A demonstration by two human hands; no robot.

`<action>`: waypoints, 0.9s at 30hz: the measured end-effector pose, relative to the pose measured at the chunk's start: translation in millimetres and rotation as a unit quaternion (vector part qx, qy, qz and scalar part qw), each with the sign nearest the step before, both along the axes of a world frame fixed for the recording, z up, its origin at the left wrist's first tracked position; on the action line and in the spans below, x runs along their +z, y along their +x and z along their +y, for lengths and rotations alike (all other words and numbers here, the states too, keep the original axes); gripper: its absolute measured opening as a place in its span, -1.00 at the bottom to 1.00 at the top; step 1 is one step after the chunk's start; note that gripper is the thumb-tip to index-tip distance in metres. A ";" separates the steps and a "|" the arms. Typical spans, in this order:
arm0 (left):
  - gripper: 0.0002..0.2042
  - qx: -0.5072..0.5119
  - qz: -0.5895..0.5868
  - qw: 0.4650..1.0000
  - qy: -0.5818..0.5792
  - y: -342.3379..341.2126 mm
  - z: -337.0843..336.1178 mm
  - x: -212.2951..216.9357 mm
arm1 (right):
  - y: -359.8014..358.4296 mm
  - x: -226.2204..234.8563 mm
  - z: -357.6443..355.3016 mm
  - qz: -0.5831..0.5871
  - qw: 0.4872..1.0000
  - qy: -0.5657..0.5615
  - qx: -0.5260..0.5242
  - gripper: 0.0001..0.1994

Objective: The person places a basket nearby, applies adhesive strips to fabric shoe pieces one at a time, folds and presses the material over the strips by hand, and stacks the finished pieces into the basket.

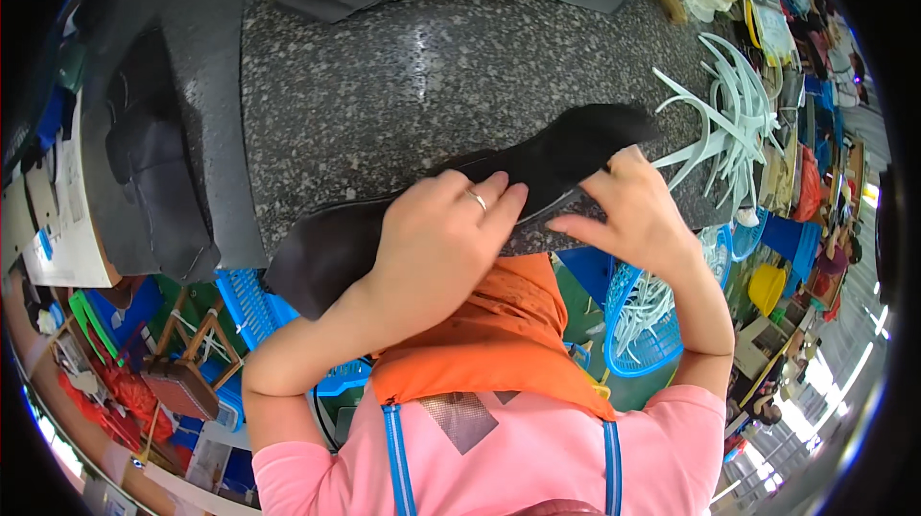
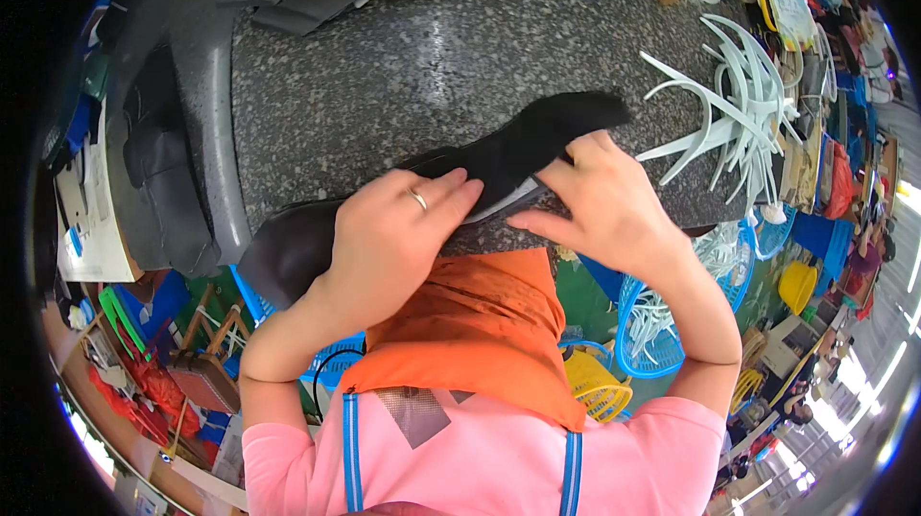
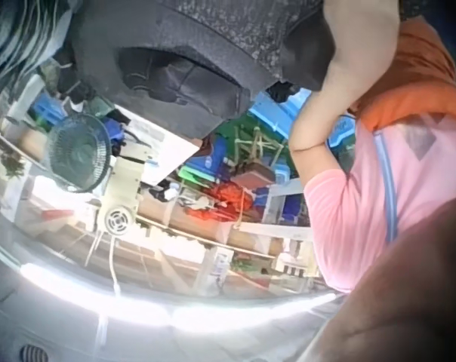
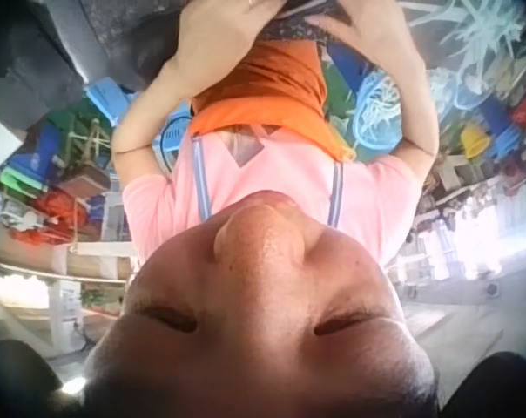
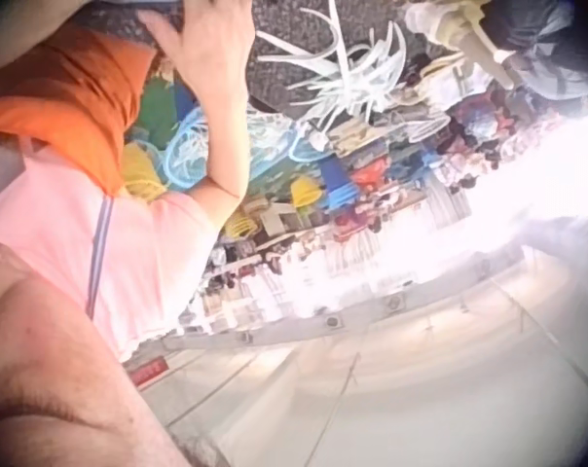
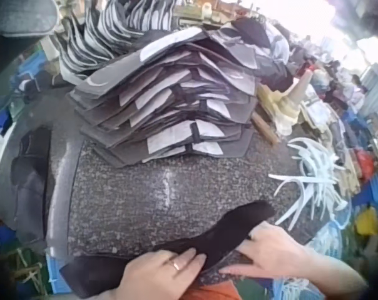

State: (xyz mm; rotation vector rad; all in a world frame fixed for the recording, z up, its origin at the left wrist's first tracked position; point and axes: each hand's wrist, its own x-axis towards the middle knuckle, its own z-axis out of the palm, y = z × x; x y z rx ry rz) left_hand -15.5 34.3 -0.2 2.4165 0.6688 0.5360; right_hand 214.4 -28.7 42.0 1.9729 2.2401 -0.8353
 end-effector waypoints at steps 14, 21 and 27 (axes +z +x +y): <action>-0.84 -0.191 0.148 0.958 0.153 50.3 19.4 7.0 | 1.8 -43.6 -6.9 0.007 0.955 0.281 -0.093 -0.66; -0.76 -0.191 0.208 0.949 0.139 40.7 8.6 24.0 | -7.4 -30.4 -20.2 -0.011 0.962 0.273 -0.015 -0.56; -0.67 0.017 0.132 0.984 -0.118 -8.4 1.1 31.0 | -22.4 -21.9 -11.7 0.111 0.962 0.231 0.095 -0.46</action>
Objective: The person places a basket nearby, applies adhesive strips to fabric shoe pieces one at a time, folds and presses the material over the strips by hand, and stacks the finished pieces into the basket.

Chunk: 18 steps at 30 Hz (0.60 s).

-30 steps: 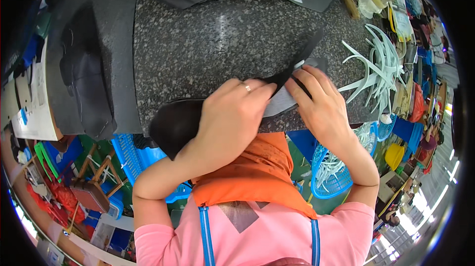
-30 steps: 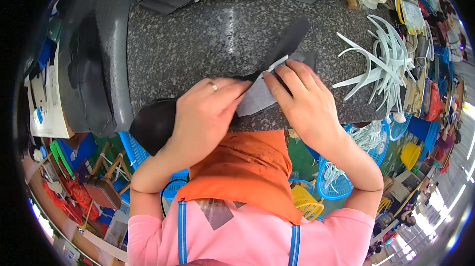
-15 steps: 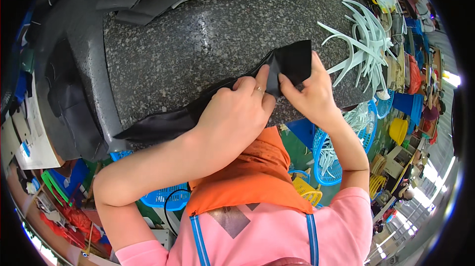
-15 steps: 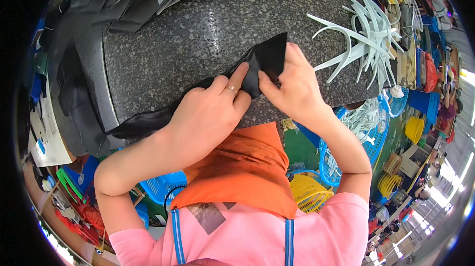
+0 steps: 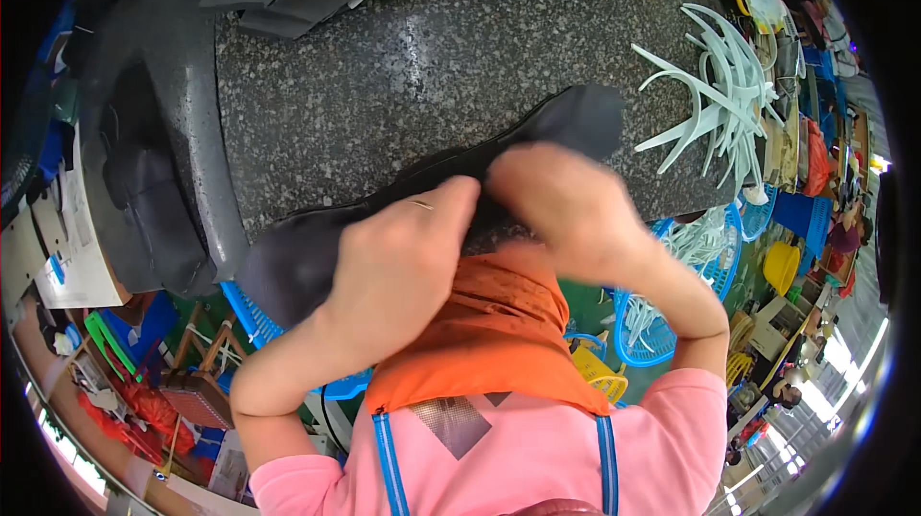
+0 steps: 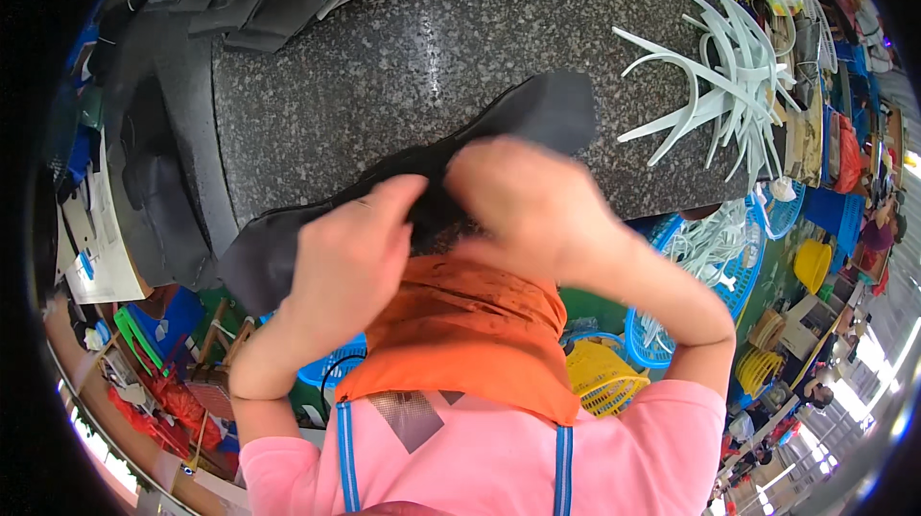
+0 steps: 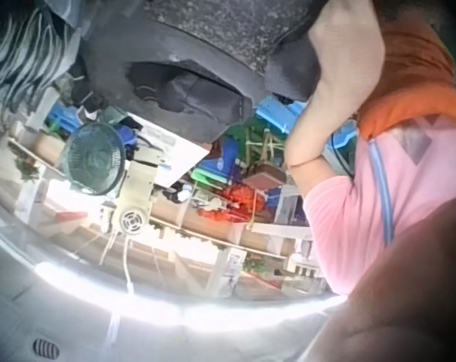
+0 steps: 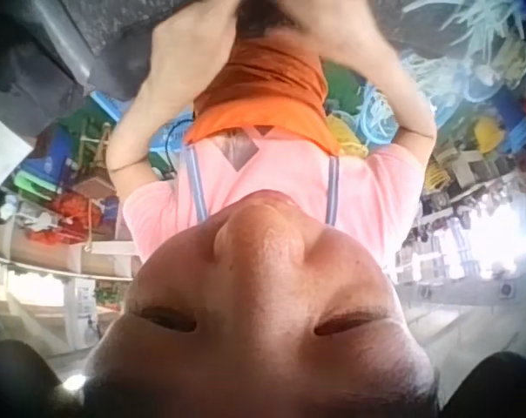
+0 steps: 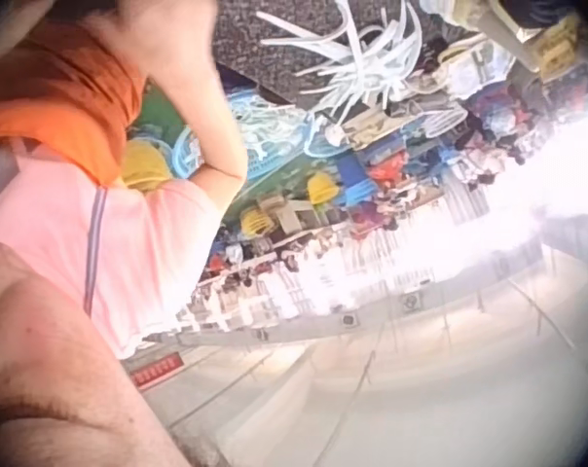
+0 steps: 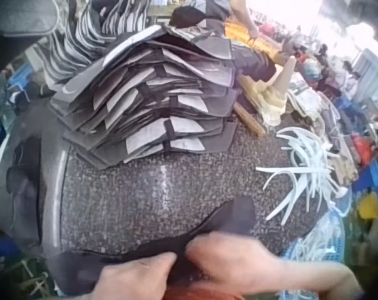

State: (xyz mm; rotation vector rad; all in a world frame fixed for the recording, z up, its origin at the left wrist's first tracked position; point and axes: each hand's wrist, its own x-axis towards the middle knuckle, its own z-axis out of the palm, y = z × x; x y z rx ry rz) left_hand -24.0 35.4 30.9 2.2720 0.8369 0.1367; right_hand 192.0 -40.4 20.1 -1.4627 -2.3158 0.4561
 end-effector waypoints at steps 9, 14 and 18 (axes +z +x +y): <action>-0.85 0.053 -0.115 0.986 -0.112 -15.9 17.0 -21.1 | -4.9 -19.3 52.4 0.175 0.978 -0.098 0.054 -0.94; -0.77 -0.025 -0.119 0.992 0.015 -20.5 0.0 -27.3 | -14.9 -15.5 43.5 0.146 0.980 -0.122 0.058 -0.94; -0.73 -0.095 -0.075 0.982 0.145 -22.5 -1.9 -28.9 | -13.1 -16.3 21.9 0.119 0.986 -0.070 0.097 -0.82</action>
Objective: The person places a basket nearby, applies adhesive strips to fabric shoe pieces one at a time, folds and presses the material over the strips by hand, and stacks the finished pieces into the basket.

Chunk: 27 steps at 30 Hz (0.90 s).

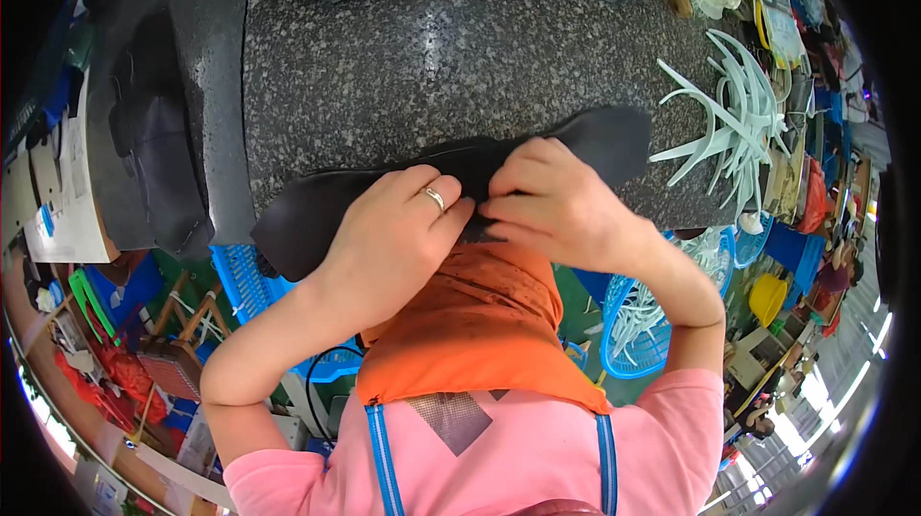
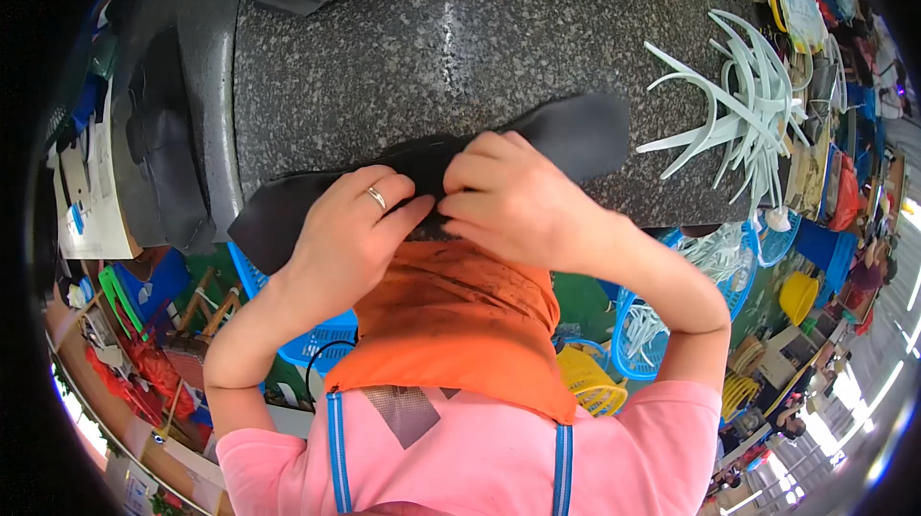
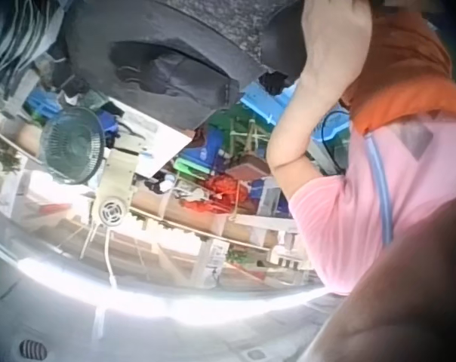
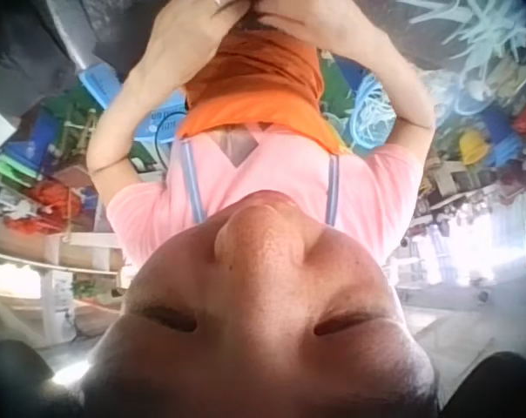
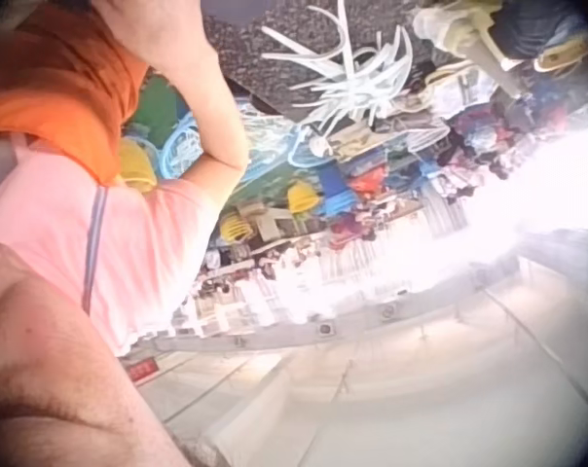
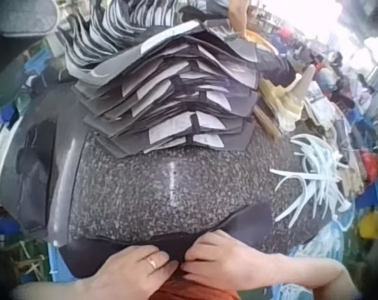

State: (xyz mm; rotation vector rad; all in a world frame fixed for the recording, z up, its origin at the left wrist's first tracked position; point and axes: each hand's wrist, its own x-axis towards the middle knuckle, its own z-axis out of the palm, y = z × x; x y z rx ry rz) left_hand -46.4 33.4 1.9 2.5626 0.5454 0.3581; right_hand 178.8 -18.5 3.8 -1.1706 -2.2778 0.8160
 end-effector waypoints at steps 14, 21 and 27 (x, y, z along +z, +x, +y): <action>-0.30 0.332 -0.374 0.864 -0.053 -9.7 -8.1 35.3 | -19.2 27.4 -33.7 0.131 0.956 0.034 -0.261 -0.77; -0.32 0.454 -0.387 0.726 -0.342 -59.1 -6.6 73.9 | 22.2 11.8 -5.9 0.008 0.958 0.054 -0.283 -0.85; -0.26 0.552 -0.053 0.817 0.158 -135.7 121.1 29.3 | 130.1 1.1 -19.3 -0.388 0.798 0.220 -0.406 -0.76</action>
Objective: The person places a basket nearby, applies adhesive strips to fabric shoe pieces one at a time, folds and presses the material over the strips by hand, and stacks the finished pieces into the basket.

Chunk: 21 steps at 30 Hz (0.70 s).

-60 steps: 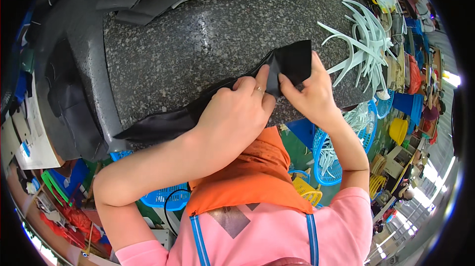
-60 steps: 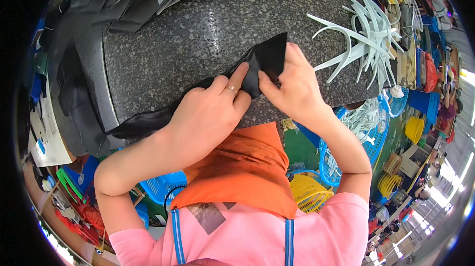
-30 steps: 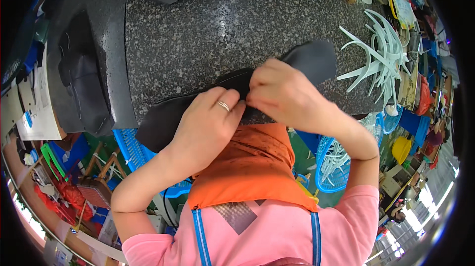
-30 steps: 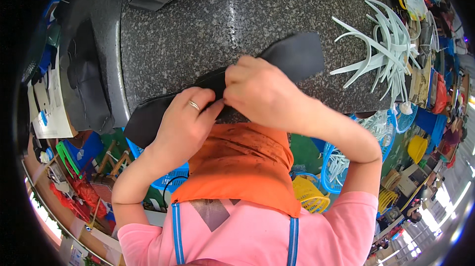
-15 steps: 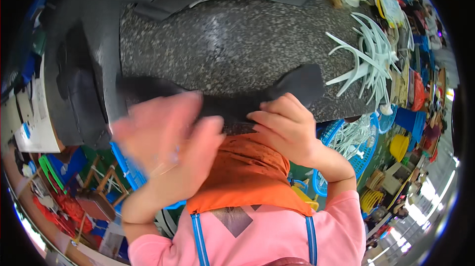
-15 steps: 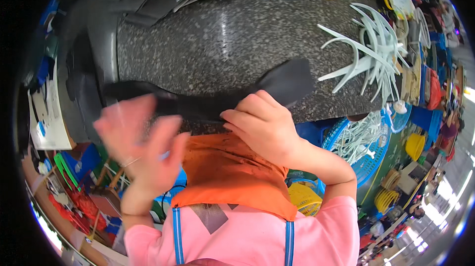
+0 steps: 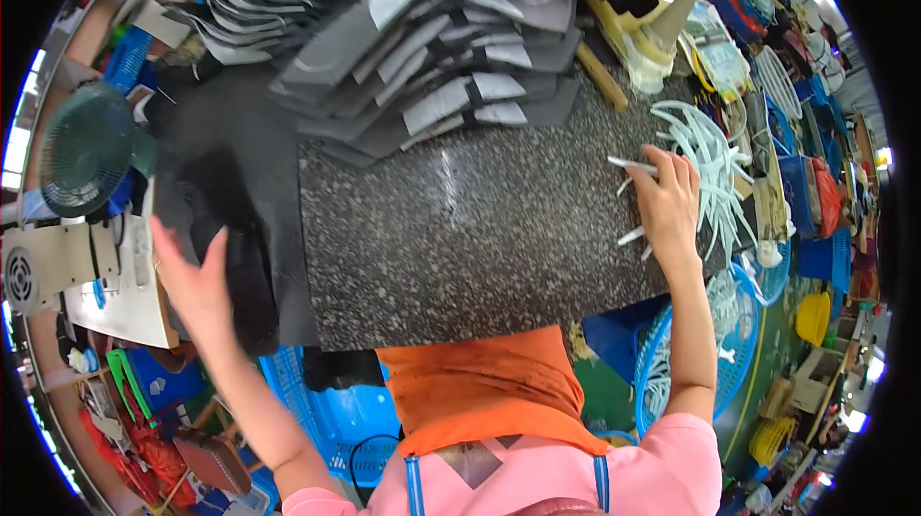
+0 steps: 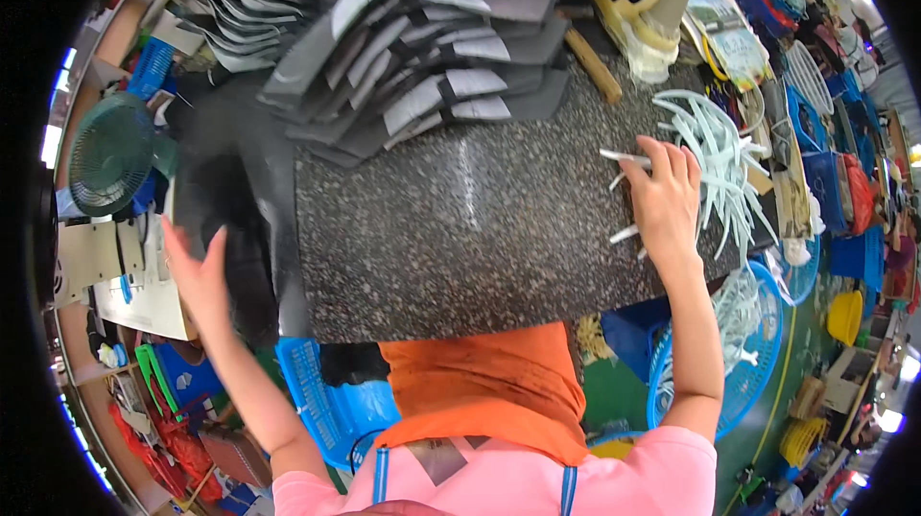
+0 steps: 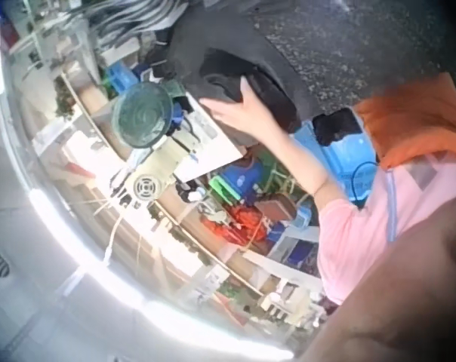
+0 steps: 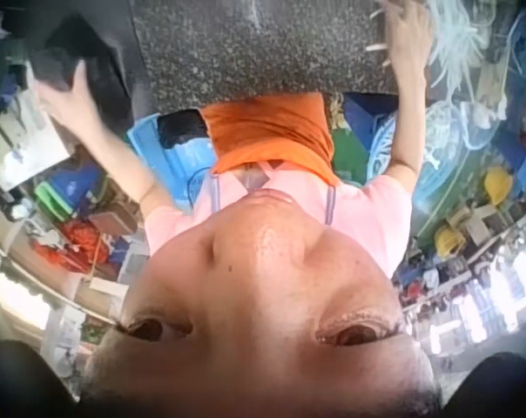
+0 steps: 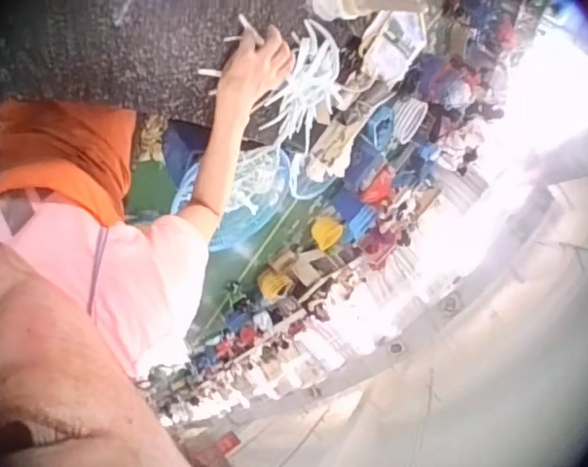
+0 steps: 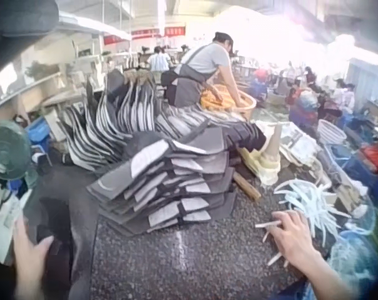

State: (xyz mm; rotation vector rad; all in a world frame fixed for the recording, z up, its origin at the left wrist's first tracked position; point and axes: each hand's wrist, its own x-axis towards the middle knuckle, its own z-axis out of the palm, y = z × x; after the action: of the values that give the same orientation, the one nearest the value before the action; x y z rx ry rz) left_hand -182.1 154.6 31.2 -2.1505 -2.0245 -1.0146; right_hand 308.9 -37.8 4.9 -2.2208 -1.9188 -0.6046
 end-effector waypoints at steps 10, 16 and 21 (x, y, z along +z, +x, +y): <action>-0.27 -0.393 0.032 0.919 -0.032 245.4 94.4 70.8 | -28.7 -2.2 -6.6 0.610 0.791 0.054 0.008 -0.94; -0.46 -0.392 -0.125 0.888 0.205 213.7 55.4 62.7 | -57.5 12.7 -21.6 0.684 0.726 0.060 -0.051 -0.90; -0.50 -0.363 0.014 0.899 0.246 151.7 -66.6 -26.5 | -68.7 21.3 -23.5 0.622 0.773 0.126 -0.021 -0.88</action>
State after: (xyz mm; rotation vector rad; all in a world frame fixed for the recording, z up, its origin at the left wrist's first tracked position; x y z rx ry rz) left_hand -30.4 87.9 4.7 -2.5782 -0.7616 -1.3399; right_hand 240.2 -61.4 26.2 -1.6644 -0.9669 0.5278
